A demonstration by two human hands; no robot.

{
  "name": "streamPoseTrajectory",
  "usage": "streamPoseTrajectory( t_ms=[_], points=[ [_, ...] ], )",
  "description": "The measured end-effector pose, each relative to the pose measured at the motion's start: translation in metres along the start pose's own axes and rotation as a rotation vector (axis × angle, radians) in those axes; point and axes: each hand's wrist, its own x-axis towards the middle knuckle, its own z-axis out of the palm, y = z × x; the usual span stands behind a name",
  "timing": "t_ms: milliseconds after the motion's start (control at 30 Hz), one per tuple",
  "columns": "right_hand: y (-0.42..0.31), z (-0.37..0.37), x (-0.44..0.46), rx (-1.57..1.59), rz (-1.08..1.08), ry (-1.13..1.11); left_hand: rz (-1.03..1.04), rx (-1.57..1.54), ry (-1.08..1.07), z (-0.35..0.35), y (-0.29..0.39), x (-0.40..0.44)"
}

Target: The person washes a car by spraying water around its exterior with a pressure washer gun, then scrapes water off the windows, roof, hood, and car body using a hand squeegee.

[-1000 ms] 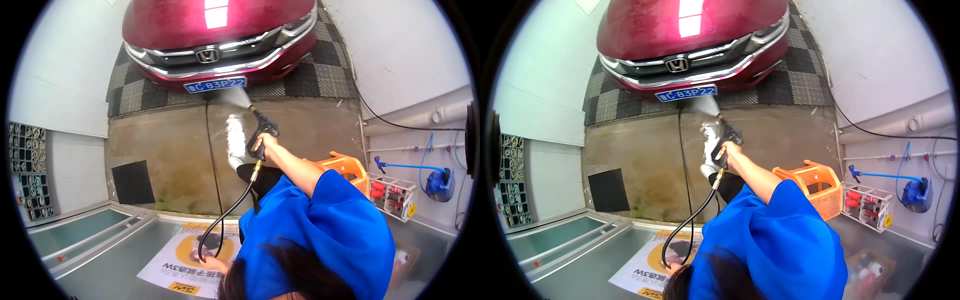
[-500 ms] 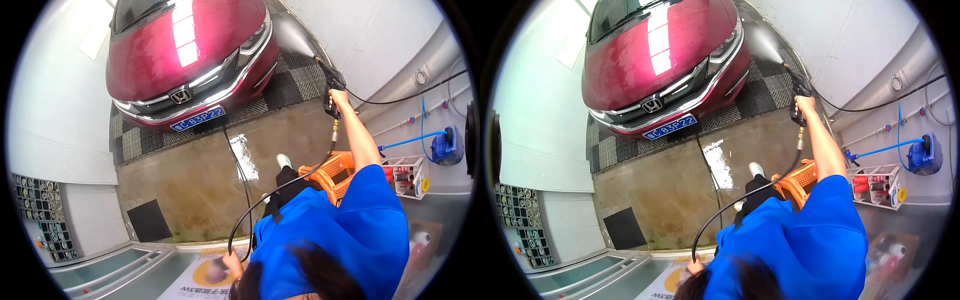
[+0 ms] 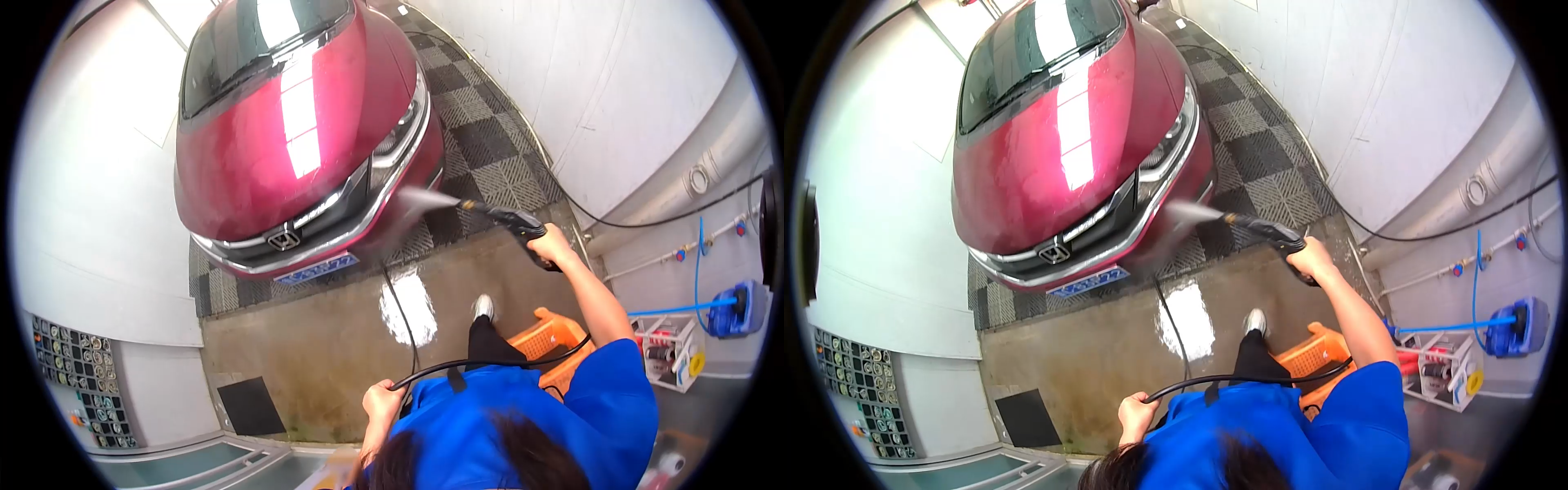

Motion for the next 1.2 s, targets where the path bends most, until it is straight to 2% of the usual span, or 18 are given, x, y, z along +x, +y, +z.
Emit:
streamPoseTrajectory(
  t_ms=[67, 133, 200, 300, 367, 400, 500, 533, 600, 667, 733, 800, 867, 933, 967, 1000, 1067, 1200],
  points=[
    [0.020, -0.020, 0.053, -0.096, -0.154, 0.301, -0.014, 0.030, 0.001, 0.004, 0.046, 0.017],
    [0.014, -0.050, 0.070, -0.064, -0.165, 0.277, -0.036, 0.050, 0.003, 0.010, 0.087, 0.029],
    [0.013, -0.077, 0.087, -0.023, -0.205, 0.224, 0.029, 0.108, -0.048, 0.013, 0.124, 0.047],
    [0.009, -0.105, 0.115, 0.065, -0.167, 0.116, 0.047, 0.108, -0.126, 0.020, 0.180, 0.061],
    [-0.008, -0.119, 0.129, 0.124, -0.390, 0.267, 0.059, 0.095, -0.194, 0.020, 0.227, 0.064],
    [-0.011, -0.125, 0.140, 0.128, -0.389, 0.270, 0.063, 0.099, -0.193, 0.024, 0.242, 0.068],
    [-0.018, -0.135, 0.181, 0.280, -0.550, 0.535, 0.049, 0.106, -0.243, 0.035, 0.282, 0.089],
    [-0.017, -0.137, 0.195, 0.281, -0.539, 0.535, 0.071, 0.090, -0.256, 0.038, 0.293, 0.095],
    [-0.012, -0.140, 0.220, 0.321, -0.537, 0.516, 0.083, 0.082, -0.285, 0.046, 0.315, 0.104],
    [-0.002, -0.143, 0.246, 0.148, -0.399, 0.417, 0.119, -0.016, -0.306, 0.053, 0.343, 0.115],
    [-0.002, -0.146, 0.272, 0.023, -0.350, 0.297, 0.137, -0.032, -0.313, 0.061, 0.380, 0.132],
    [-0.009, -0.154, 0.300, -0.168, -0.202, 0.079, 0.139, -0.052, -0.325, 0.070, 0.417, 0.153],
    [-0.009, -0.154, 0.340, -0.326, -0.206, -0.034, 0.161, -0.036, -0.330, 0.088, 0.452, 0.181],
    [-0.031, -0.176, 0.375, -0.334, 0.041, -0.311, 0.183, -0.097, -0.323, 0.097, 0.498, 0.206],
    [-0.030, -0.178, 0.407, -0.437, 0.029, -0.355, 0.188, -0.137, -0.318, 0.103, 0.518, 0.220],
    [-0.017, -0.171, 0.444, -0.522, -0.013, -0.300, 0.178, -0.137, -0.314, 0.101, 0.544, 0.227],
    [-0.033, -0.189, 0.491, -0.587, -0.100, -0.207, 0.172, -0.185, -0.315, 0.101, 0.588, 0.241],
    [-0.094, -0.226, 0.580, -0.356, -0.178, -0.117, 0.097, -0.271, -0.272, 0.098, 0.640, 0.258]
  ],
)
